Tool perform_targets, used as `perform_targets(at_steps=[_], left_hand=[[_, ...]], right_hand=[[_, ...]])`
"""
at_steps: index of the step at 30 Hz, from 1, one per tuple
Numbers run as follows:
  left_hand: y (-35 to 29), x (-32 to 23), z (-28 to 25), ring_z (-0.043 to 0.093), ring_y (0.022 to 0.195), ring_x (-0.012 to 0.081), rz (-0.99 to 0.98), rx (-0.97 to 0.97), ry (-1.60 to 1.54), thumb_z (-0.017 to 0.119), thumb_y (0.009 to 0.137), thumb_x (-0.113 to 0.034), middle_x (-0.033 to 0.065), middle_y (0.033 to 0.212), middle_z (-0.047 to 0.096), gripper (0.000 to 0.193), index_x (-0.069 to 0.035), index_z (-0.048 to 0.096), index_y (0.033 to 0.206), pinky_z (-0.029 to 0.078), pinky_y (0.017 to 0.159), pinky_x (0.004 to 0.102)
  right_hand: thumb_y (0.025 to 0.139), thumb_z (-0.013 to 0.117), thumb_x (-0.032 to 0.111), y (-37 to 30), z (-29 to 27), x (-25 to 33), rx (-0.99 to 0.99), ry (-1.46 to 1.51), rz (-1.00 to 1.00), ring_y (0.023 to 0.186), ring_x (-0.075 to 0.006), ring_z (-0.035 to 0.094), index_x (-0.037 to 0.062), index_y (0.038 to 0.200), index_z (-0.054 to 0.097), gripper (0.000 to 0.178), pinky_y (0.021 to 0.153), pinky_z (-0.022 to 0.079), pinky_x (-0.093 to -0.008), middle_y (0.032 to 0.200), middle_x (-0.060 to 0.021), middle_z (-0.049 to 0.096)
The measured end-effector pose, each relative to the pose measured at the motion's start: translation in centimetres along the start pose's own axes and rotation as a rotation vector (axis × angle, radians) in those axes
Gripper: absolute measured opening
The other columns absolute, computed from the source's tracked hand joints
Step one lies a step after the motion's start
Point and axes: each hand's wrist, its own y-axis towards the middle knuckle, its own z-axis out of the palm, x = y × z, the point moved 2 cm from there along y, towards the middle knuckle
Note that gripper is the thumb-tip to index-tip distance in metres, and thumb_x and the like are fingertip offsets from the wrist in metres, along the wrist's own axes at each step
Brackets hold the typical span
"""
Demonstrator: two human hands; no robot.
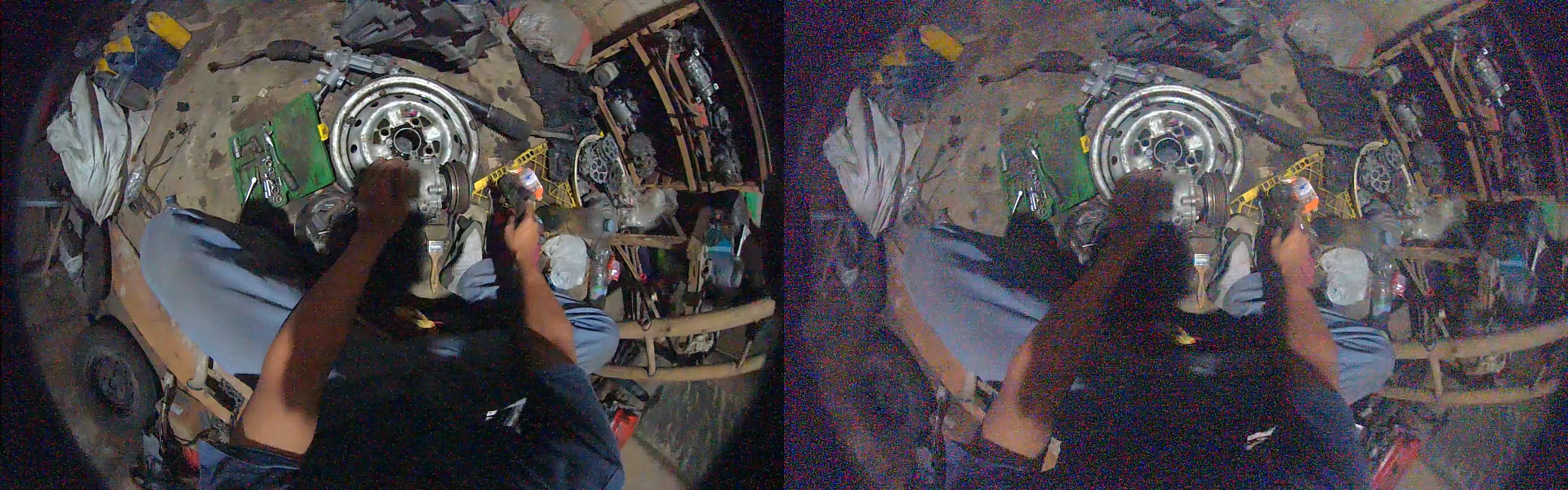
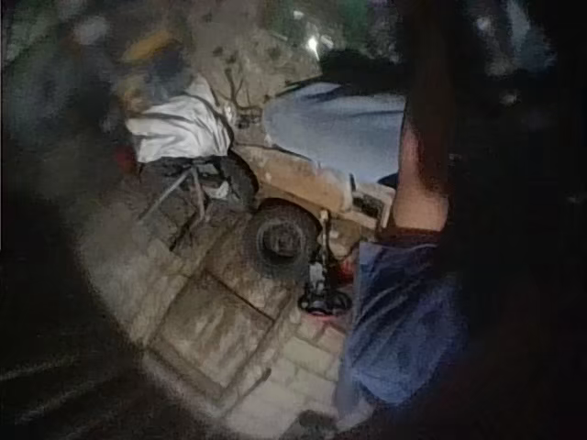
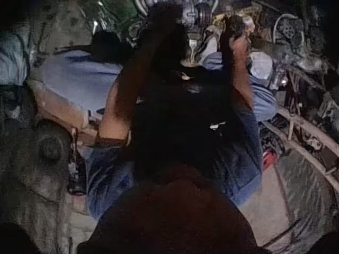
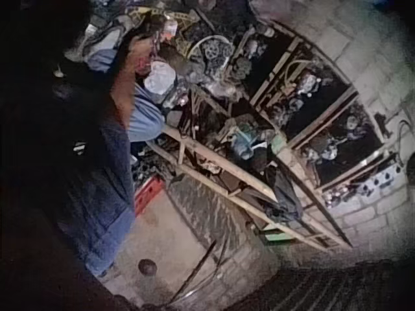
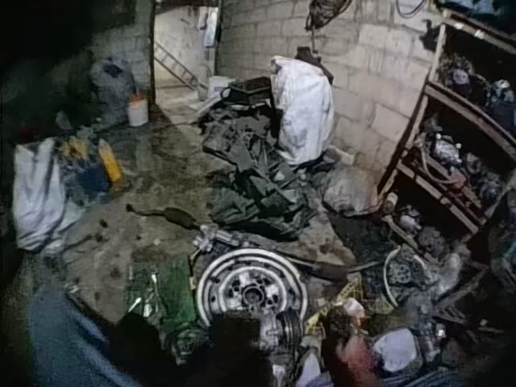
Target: The person sits on the floor in a cluttered workshop and assembles a mechanical component, likely a starter motor, onto a metal wheel rim. They use a socket wrench to tighten bolts and repeatedly attach and detach the motor housing to align it with the rim.
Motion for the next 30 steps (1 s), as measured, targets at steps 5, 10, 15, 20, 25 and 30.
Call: perform_targets(at_steps=[5, 10, 15, 20, 25, 30], left_hand=[[0.4, -5.8, -6.3, 0.053, 0.113, 0.0422, 0.075, -0.098, -0.047, 0.073, 0.084, -0.036, 0.0190, 0.117, 0.060, 0.051, 0.001, 0.058, 0.115, 0.042, 0.101, 0.0500], [0.4, -6.2, -9.2, 0.043, 0.127, 0.0459, 0.030, 0.164, 0.047, 0.086, 0.060, -0.054, 0.0231, 0.138, 0.046, 0.108, 0.007, 0.042, 0.137, 0.039, 0.108, 0.0502], [0.3, -6.4, -8.6, 0.040, 0.133, 0.0434, 0.087, 0.224, 0.107, 0.091, 0.053, -0.052, 0.0222, 0.145, 0.041, 0.123, 0.007, 0.033, 0.143, 0.045, 0.106, 0.0476], [0.4, -6.3, -8.9, 0.037, 0.136, 0.0410, 0.027, 0.298, 0.091, 0.092, 0.052, -0.050, 0.0204, 0.147, 0.039, 0.122, 0.005, 0.033, 0.144, 0.046, 0.105, 0.0473], [0.8, -6.0, -9.1, 0.035, 0.137, 0.0412, 0.020, 0.323, 0.032, 0.090, 0.053, -0.054, 0.0195, 0.146, 0.040, 0.121, 0.003, 0.035, 0.144, 0.044, 0.106, 0.0506], [0.4, -5.9, -9.3, 0.038, 0.135, 0.0408, 0.006, 0.333, 0.081, 0.089, 0.053, -0.056, 0.0184, 0.146, 0.040, 0.121, 0.003, 0.035, 0.144, 0.045, 0.106, 0.0506]], right_hand=[[0.097, 0.055, 0.043, 3.4, -10.5, 7.8, 0.112, -0.010, -0.207, 0.124, -0.0460, 0.052, -0.0079, 0.148, 0.028, 0.076, 0.103, 0.042, -0.0460, 0.132, -0.0366, 0.051], [0.096, 0.057, 0.038, 2.4, -16.6, 19.1, 0.429, -0.155, -0.483, 0.111, -0.0475, 0.059, 0.0001, 0.142, 0.042, 0.062, 0.098, 0.046, -0.0491, 0.117, -0.0335, 0.061], [0.083, 0.065, 0.019, 1.1, -16.3, 21.3, 0.654, -0.498, -0.684, 0.106, -0.0445, 0.061, 0.0050, 0.134, 0.051, 0.055, 0.092, 0.049, -0.0531, 0.110, -0.0288, 0.064], [0.080, 0.068, 0.019, -0.9, -14.4, 22.6, 0.419, -0.483, -0.772, 0.088, -0.0464, 0.064, 0.0203, 0.149, 0.040, 0.075, 0.078, 0.052, -0.0523, 0.110, -0.0266, 0.064], [0.081, 0.067, 0.018, -1.7, -12.9, 21.7, 0.404, -0.750, -0.695, 0.083, -0.0446, 0.066, 0.0246, 0.152, 0.034, 0.078, 0.072, 0.054, -0.0505, 0.118, -0.0243, 0.063], [0.083, 0.064, 0.015, -2.7, -13.7, 24.2, 0.398, -0.763, -0.797, 0.079, -0.0413, 0.067, 0.0268, 0.153, 0.032, 0.078, 0.067, 0.054, -0.0511, 0.116, -0.0236, 0.062]])
